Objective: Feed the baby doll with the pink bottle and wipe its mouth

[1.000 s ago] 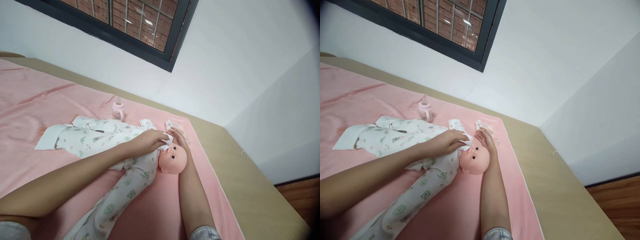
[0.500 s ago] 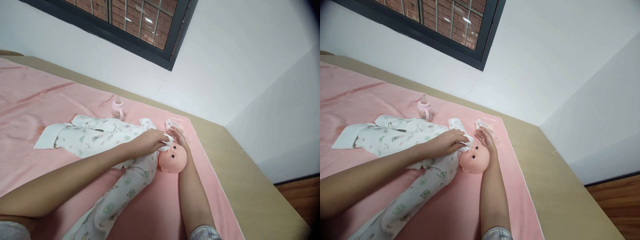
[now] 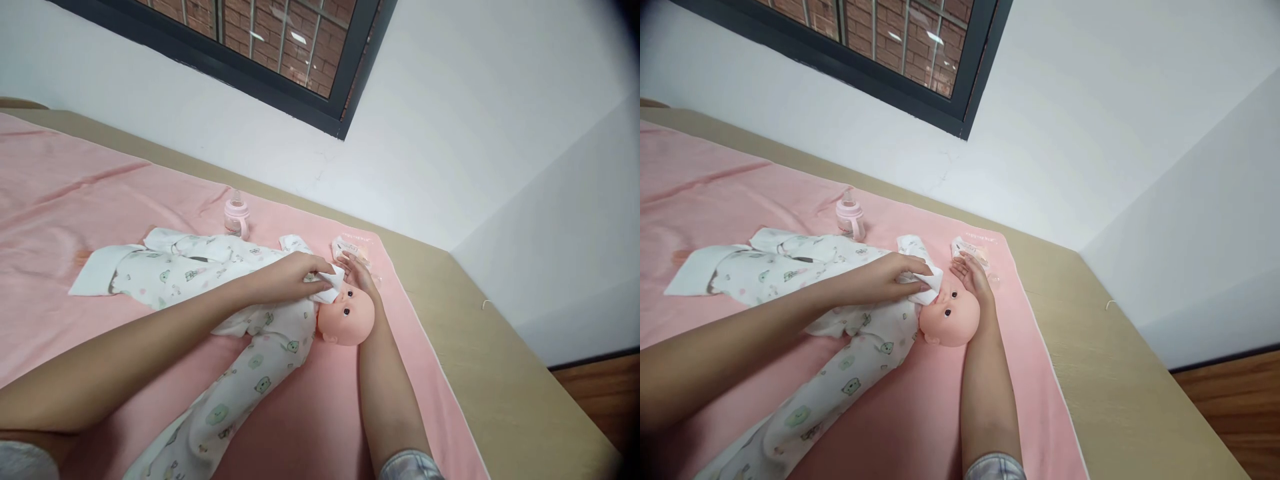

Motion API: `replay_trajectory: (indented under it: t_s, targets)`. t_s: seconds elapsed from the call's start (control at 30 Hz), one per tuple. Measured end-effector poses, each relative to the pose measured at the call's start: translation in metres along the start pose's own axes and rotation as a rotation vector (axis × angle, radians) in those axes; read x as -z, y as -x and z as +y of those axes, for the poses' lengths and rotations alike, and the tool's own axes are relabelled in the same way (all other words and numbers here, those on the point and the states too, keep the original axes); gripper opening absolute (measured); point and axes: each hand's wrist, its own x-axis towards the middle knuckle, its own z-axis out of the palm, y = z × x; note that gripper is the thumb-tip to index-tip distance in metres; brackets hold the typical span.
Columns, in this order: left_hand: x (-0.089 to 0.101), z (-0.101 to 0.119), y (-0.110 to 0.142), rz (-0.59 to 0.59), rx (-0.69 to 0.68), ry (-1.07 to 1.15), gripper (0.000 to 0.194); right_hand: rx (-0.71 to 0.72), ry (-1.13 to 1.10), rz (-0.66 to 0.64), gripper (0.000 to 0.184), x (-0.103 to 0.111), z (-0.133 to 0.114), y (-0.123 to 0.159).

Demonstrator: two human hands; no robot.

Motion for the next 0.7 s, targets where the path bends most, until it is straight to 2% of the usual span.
replay_trajectory:
  t_s: [0.13,0.3,0.5,0.7]
  targets:
    - [0.004,0.001,0.004,-0.069,0.029,-0.001,0.018,-0.003,-0.028,-0.036,0.033,0.000,0.002,0.000]
    - [-0.003,0.001,0.003,-0.108,0.000,-0.056,0.016,-0.014,-0.056,-0.083,0.033,0.009,0.004,-0.005]
    - [-0.010,-0.001,0.000,-0.050,-0.017,-0.124,0.022,-0.052,-0.089,-0.128,0.034,0.021,0.008,-0.016]
    - [-0.014,-0.006,-0.001,-0.010,-0.039,-0.164,0.019,-0.071,-0.082,-0.118,0.036,0.021,0.008,-0.016]
